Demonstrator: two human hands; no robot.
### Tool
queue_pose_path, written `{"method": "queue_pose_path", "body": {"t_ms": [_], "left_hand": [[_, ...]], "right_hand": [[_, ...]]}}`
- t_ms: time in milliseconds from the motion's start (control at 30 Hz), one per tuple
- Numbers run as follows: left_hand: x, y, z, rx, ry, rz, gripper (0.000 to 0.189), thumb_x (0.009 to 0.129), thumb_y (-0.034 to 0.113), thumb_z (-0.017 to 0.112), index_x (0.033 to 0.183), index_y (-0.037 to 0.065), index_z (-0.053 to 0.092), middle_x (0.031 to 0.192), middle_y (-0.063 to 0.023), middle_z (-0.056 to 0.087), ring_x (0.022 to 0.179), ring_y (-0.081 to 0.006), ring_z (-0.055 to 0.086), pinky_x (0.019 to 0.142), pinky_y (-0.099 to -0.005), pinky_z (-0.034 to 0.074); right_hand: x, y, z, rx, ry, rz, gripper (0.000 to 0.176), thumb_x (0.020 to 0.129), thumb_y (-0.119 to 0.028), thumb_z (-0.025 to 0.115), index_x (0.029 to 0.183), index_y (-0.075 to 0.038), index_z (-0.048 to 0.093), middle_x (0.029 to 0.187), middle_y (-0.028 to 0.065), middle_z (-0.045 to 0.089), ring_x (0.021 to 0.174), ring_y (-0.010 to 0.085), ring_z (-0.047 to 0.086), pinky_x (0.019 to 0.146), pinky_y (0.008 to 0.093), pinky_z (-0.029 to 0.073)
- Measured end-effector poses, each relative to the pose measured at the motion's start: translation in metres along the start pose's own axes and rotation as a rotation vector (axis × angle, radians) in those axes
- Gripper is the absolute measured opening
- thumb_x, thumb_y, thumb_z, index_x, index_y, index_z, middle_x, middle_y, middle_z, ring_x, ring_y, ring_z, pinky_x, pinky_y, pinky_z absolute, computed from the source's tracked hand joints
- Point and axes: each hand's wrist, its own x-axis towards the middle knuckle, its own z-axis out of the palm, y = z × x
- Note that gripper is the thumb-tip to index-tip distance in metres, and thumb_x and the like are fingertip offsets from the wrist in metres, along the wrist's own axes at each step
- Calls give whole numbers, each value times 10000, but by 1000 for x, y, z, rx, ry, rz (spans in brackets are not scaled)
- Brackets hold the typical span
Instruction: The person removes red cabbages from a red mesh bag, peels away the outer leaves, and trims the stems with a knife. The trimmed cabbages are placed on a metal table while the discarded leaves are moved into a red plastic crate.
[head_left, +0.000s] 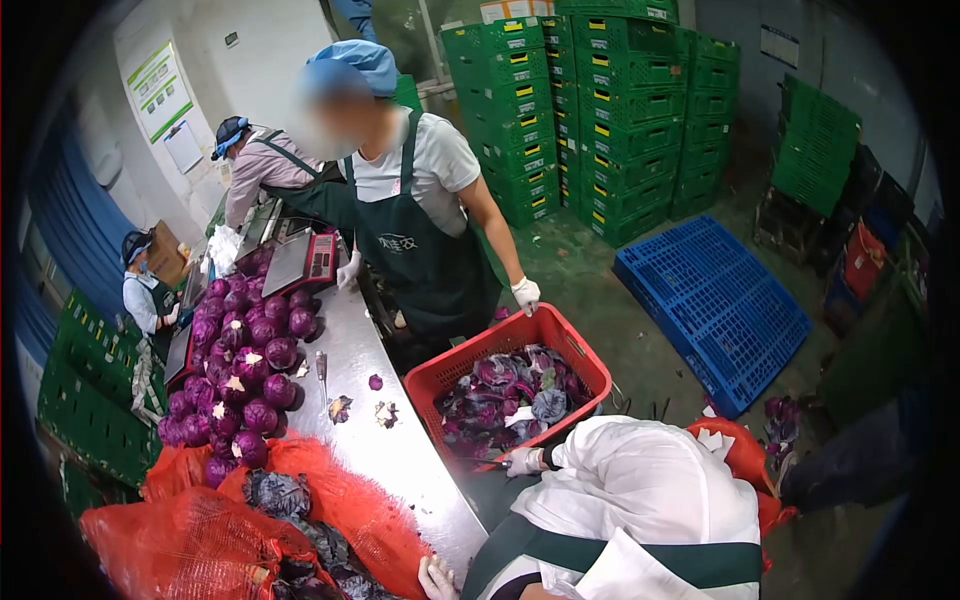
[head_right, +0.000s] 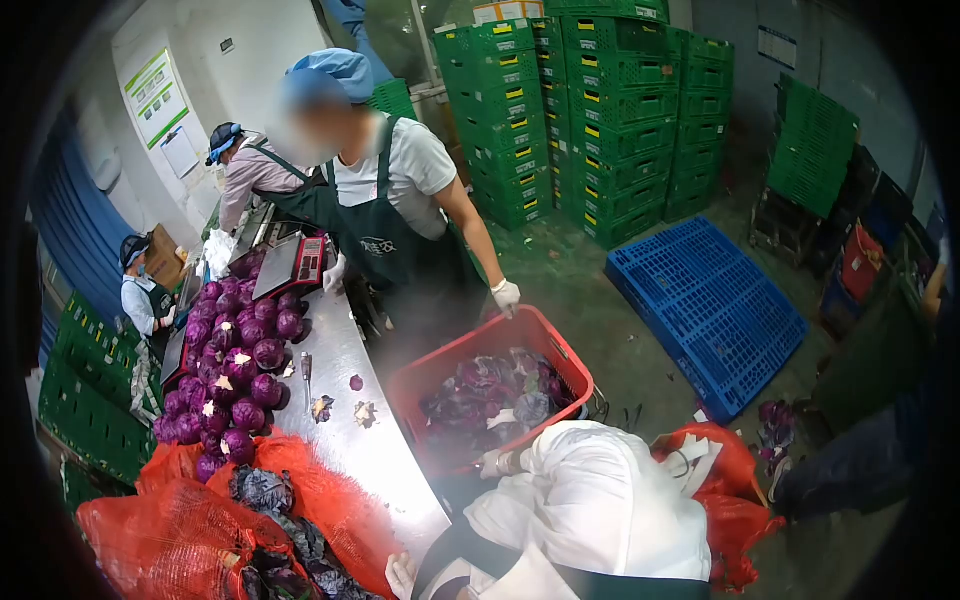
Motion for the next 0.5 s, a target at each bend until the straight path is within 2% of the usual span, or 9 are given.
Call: {"method": "queue_pose_path", "body": {"t_ms": [133,233,333,500], "left_hand": [[0,1,1,12,-6,3,461,928,177,470,1364,117,330,1365,-118,415,1031,-215,503,836,-347,442],[0,0,2,20,0,11,461,928,178,469,1363,116,330,1367,-119,413,1030,-214,502,835,-347,442],[-1,-3,2,21,7,20,461,927,180,469,1362,115,331,1369,-120,410,1030,-213,502,835,-347,442],[-2,-6,2,46,13,28,461,927,182,469,1361,113,333,1372,-121,406,1029,-211,502,834,-348,442]], "right_hand": [[4,3,2,0,-22,14,612,679,-287,638,1270,-161,541,1008,140,656,937,279,627,810,386,484],[10,10,10,58,56,-12,557,687,-264,638,1227,-143,572,938,113,663,874,260,633,763,378,489],[14,16,11,81,52,-43,515,692,-295,649,1161,-89,598,940,124,662,876,270,633,766,385,487],[15,14,11,42,47,-53,523,696,-318,659,1153,-71,599,952,130,662,877,281,633,767,389,487]]}}
